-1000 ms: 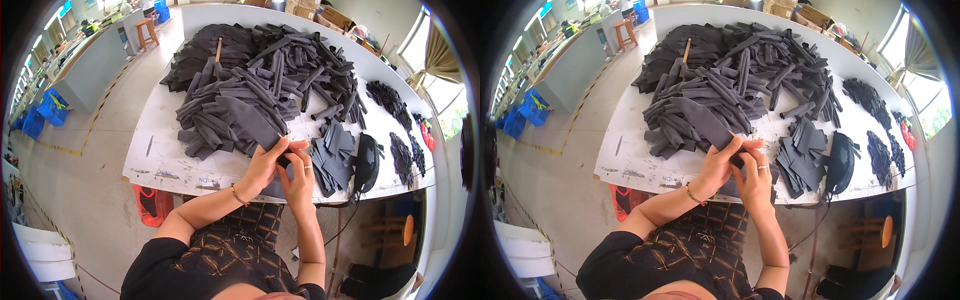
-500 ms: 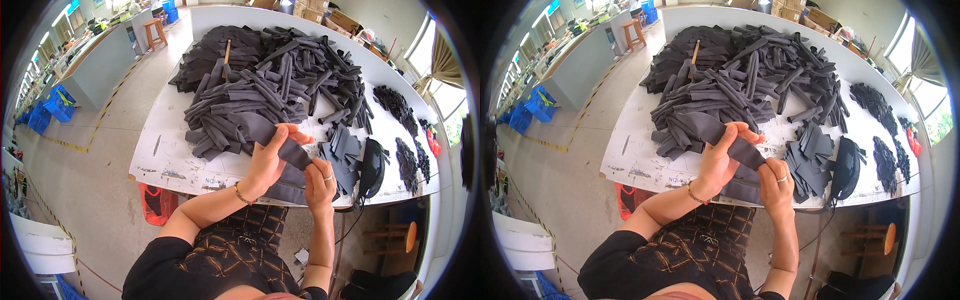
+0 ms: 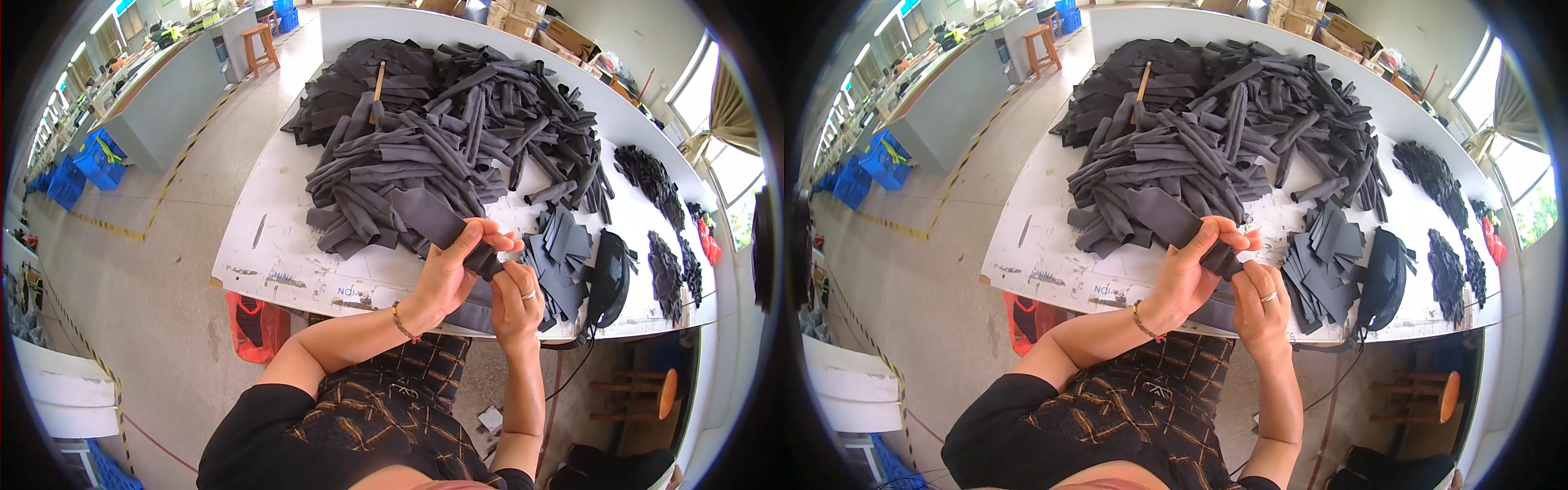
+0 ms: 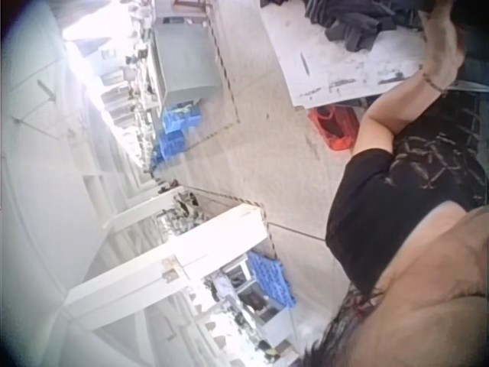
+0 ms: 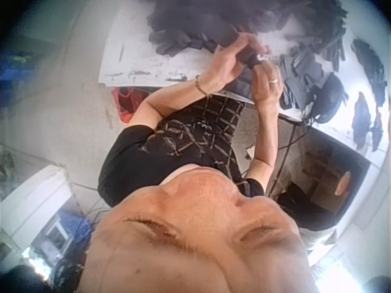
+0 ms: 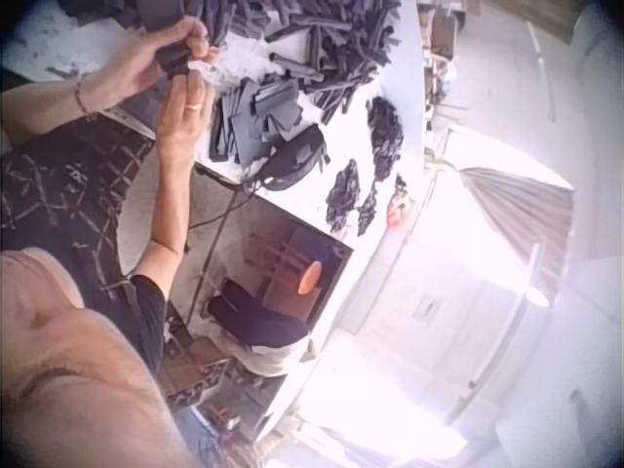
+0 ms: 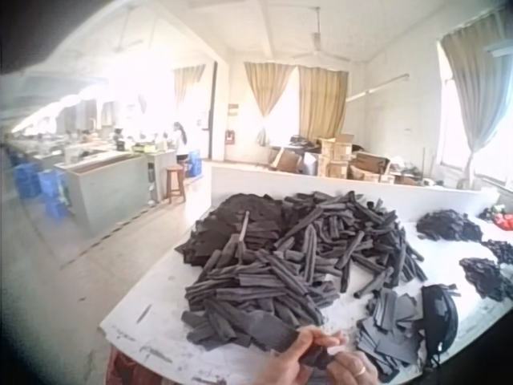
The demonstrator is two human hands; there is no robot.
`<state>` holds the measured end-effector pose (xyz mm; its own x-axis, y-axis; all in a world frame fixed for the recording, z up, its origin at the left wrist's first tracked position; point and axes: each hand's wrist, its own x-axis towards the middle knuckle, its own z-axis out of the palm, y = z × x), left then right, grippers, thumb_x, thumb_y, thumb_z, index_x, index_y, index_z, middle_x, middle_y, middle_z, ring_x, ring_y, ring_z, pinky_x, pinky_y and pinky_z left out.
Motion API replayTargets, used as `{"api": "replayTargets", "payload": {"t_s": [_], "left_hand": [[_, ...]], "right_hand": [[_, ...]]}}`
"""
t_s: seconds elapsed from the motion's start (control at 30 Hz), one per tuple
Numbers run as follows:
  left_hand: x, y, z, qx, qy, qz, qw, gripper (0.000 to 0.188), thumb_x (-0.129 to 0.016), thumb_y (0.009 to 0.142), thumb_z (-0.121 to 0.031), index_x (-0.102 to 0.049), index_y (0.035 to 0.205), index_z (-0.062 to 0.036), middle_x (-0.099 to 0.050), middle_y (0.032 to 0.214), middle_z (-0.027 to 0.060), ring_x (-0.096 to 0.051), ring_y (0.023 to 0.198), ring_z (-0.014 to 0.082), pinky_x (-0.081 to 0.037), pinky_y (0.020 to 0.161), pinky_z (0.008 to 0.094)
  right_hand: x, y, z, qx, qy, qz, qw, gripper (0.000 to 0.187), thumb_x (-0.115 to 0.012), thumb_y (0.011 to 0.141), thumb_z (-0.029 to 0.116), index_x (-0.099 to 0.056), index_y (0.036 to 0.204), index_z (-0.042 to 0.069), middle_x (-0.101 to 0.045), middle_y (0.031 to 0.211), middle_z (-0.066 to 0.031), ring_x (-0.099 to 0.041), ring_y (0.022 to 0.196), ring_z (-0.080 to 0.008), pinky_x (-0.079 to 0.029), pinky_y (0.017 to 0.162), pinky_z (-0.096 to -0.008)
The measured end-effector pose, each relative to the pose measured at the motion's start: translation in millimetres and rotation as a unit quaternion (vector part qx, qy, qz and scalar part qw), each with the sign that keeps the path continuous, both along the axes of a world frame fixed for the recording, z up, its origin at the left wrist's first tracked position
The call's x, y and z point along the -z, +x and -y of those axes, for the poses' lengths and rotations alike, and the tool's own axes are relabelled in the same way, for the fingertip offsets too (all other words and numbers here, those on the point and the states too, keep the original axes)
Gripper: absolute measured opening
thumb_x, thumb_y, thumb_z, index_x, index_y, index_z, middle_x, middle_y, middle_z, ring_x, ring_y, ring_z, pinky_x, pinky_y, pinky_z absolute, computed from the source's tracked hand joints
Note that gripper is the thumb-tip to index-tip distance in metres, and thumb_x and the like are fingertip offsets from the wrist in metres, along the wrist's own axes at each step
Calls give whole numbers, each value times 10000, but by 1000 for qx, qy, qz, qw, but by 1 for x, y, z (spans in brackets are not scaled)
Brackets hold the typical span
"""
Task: The person repeatedly picks up a dark grey fabric tube and a flat fabric piece from a table. They insert the flat piece into the tube, fold the edges, and place the assembled unit on a growing stack. This process is repeated continuously throughout the video.
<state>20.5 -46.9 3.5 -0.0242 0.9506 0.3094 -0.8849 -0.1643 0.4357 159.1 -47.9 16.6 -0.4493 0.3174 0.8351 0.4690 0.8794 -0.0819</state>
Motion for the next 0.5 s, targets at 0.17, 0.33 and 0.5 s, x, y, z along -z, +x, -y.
{"api": "replayTargets", "payload": {"t_s": [0.17, 0.33, 0.5], "left_hand": [[3, 1, 1, 6, 2, 11, 1000, 276, -540, 1014, -283, -619, 1102, -34, -722, 987, 116, -667, 1068, 308, -469, 1020, 443], [6, 0, 2, 31, -19, 7, 999, 292, -520, 1018, -310, -610, 1106, -47, -716, 988, 109, -642, 1115, 323, -427, 1066, 460], [1, -5, -5, 5, -88, -29, 996, 330, -537, 1010, -322, -603, 1120, -18, -695, 1064, 126, -647, 1088, 324, -482, 1006, 462]], "right_hand": [[2, -2, 1, 5, 2, 3, 1000, 357, -698, 642, -128, -607, 970, -20, -591, 1039, -132, -617, 794, -305, -523, 655, -387], [2, -7, 3, 17, -13, -5, 1000, 250, -706, 722, -107, -630, 942, -16, -625, 998, -138, -625, 778, -309, -519, 656, -379], [11, -7, 2, 60, -25, 8, 998, 248, -696, 721, -107, -623, 940, -17, -602, 1022, -135, -611, 796, -318, -513, 680, -391]]}}
